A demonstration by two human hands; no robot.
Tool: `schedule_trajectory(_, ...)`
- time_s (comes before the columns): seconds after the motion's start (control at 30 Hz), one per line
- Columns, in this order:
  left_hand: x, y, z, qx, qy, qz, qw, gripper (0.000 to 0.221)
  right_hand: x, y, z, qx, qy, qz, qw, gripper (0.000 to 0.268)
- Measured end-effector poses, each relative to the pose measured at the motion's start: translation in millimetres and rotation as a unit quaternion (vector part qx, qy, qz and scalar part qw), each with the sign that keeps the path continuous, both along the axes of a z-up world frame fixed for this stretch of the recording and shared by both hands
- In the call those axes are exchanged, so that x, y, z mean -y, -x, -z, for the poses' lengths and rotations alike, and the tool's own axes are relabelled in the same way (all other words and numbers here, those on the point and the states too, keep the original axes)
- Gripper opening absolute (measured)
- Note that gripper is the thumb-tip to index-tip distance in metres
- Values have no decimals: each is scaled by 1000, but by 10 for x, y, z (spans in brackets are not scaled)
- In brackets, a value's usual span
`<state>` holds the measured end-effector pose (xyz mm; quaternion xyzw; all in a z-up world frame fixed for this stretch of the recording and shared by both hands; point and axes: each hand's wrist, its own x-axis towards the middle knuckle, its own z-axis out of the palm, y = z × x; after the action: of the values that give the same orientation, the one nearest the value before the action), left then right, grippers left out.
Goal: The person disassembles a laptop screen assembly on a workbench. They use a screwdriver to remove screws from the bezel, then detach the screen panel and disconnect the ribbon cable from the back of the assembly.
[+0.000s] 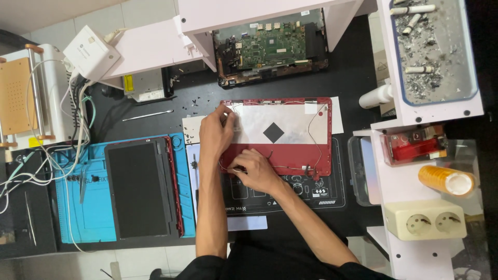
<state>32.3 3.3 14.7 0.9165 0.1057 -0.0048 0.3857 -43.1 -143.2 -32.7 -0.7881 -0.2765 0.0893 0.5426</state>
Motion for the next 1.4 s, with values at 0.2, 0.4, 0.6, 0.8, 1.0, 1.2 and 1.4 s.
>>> schedule_trajectory(0.2, 89, -28, 84, -23, -14, 14, 1000, 18, 11, 8, 1, 12, -23, 6, 1000, 11)
schedule_trajectory(0.4, 140, -144, 98, 12, -106, -21, 994, 21, 8, 25, 56, 4, -12, 1, 1000, 10)
schedule_trajectory(0.6, 126, -252, 69, 68, -191, 28, 979, 14, 23, 1, 24, 18, -17, 0, 1000, 10)
schedule_trajectory(0.8, 120, -169, 103, 136, -245, 94, 955, 10, 25, -1, 19, 18, -19, 0, 1000, 10)
schedule_trajectory(1.0, 144, -120, 271, 97, -248, 135, 954, 12, 18, 4, 25, 26, -16, 5, 1000, 11)
schedule_trajectory(1.2, 190, -182, 234, 94, -241, 104, 960, 10, 18, 21, 96, 24, -23, 4, 999, 12)
schedule_trajectory(1.4, 184, -180, 259, 65, -183, 84, 977, 8, 9, 35, 132, 14, -8, -1, 1000, 13)
